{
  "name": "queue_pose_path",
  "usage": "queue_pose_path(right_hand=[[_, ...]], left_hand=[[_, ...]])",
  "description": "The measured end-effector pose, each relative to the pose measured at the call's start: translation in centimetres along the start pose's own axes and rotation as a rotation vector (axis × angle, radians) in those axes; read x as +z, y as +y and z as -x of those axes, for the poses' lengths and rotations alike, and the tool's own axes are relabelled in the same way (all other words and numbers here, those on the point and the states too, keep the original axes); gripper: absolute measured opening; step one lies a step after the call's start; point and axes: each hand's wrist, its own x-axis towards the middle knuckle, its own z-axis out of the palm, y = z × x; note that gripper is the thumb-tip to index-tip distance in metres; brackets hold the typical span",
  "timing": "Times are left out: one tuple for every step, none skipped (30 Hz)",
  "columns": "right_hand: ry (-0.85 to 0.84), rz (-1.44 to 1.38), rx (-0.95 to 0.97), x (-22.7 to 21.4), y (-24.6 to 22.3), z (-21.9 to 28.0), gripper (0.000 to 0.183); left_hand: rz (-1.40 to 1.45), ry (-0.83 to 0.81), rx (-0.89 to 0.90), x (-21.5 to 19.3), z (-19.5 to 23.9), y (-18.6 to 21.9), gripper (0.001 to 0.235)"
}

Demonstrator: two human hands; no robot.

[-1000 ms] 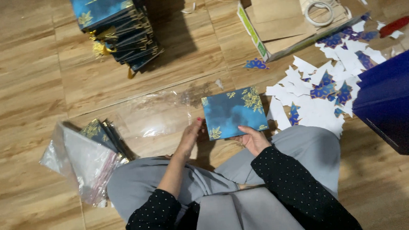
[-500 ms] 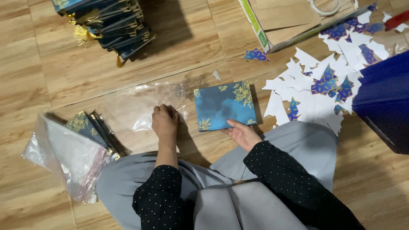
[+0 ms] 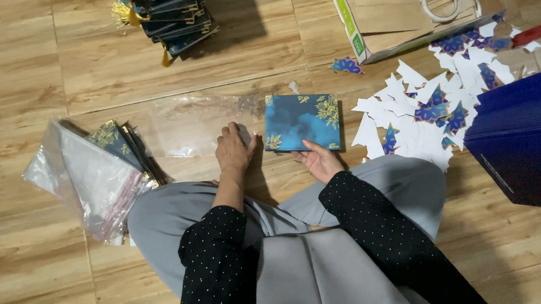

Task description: The person is manually packaging blue books into clear plastic sleeves while sitting on the floor.

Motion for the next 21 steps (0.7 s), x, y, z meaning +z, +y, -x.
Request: queue_pose_path(right_hand=[[-0.006,0.003,0.005,-0.2,0.2,-0.2,0.03],[-0.012,0.006,0.01,-0.5,0.3,-0.4,0.03],[-0.006,-0.001,0.005,-0.1,0.1,-0.1,0.03],[-0.01,0.004,0.013,0.3,-0.1,0.2,0.028],[-0.012,0.01,0.022,0.6,-0.3,0.5,0.026],[-0.004,0.005,0.02,0.5,-0.1,0.5,0.026],[-0.008,0.001,0.024,0.3,0.0,0.5,0.027],[-0.012,-0.003,0.028,0.2,0.2,0.5,0.029],[-0.008,-0.004,0.026,-0.3,0.4,0.3,0.029],[-0.012,0.0,0.029,-0.7,0.6,0.1,0.029],[-0.022,0.005,0.032,-1.0,0.9,-0.3,0.029],[-0.023,0.007,0.032,-1.4,1.0,-0.5,0.029],[-0.023,0.015,0.031,-1.7,1.2,-0.7,0.029],[-0.024,0.023,0.029,-2.0,1.5,-0.9,0.029],[-0.029,0.027,0.034,-1.9,1.4,-0.7,0.029],[-0.025,0.04,0.041,-1.8,1.4,-0.6,0.03],[-0.023,0.054,0.047,-1.6,1.4,-0.5,0.031],[-0.031,0.057,0.051,-1.7,1.5,-0.4,0.031],[-0.011,0.047,0.05,-1.7,1.6,-0.4,0.031],[0.008,0.037,0.05,-1.8,1.6,-0.4,0.031],[0.005,0.04,0.052,-1.4,1.4,-0.2,0.031]], left_hand=[[-0.095,-0.013,0.027,-0.1,0.2,0.0,0.047],[-0.191,-0.025,0.055,-0.1,0.4,0.1,0.055],[-0.194,-0.031,0.063,1.4,-0.4,-0.7,0.055],[-0.23,0.006,0.079,3.0,-1.2,-1.4,0.048],[-0.264,0.041,0.093,4.6,-2.0,-2.3,0.041],[-0.265,0.034,0.099,5.0,-2.2,-2.6,0.041],[-0.291,0.081,0.123,5.4,-2.4,-2.9,0.03],[-0.317,0.128,0.147,5.7,-2.6,-3.2,0.02],[-0.316,0.124,0.15,6.2,-2.8,-3.4,0.02],[-0.282,0.15,0.14,6.6,-3.0,-3.7,0.016],[-0.248,0.181,0.126,6.8,-3.3,-4.1,0.013],[-0.247,0.182,0.125,6.2,-3.1,-3.6,0.013],[-0.183,0.167,0.1,5.5,-2.7,-3.4,0.013],[-0.119,0.153,0.074,4.8,-2.3,-3.1,0.014],[-0.119,0.157,0.067,3.0,-1.4,-2.0,0.014],[-0.065,0.111,0.062,1.2,-0.5,-0.8,0.03],[-0.01,0.068,0.057,-0.6,0.3,0.3,0.046],[-0.011,0.075,0.05,-0.9,0.7,0.7,0.046],[-0.155,0.059,0.075,-1.2,0.9,1.2,0.055],[-0.3,0.043,0.099,-1.5,1.1,1.7,0.066],[-0.299,0.045,0.095,-0.4,0.4,0.9,0.066]])
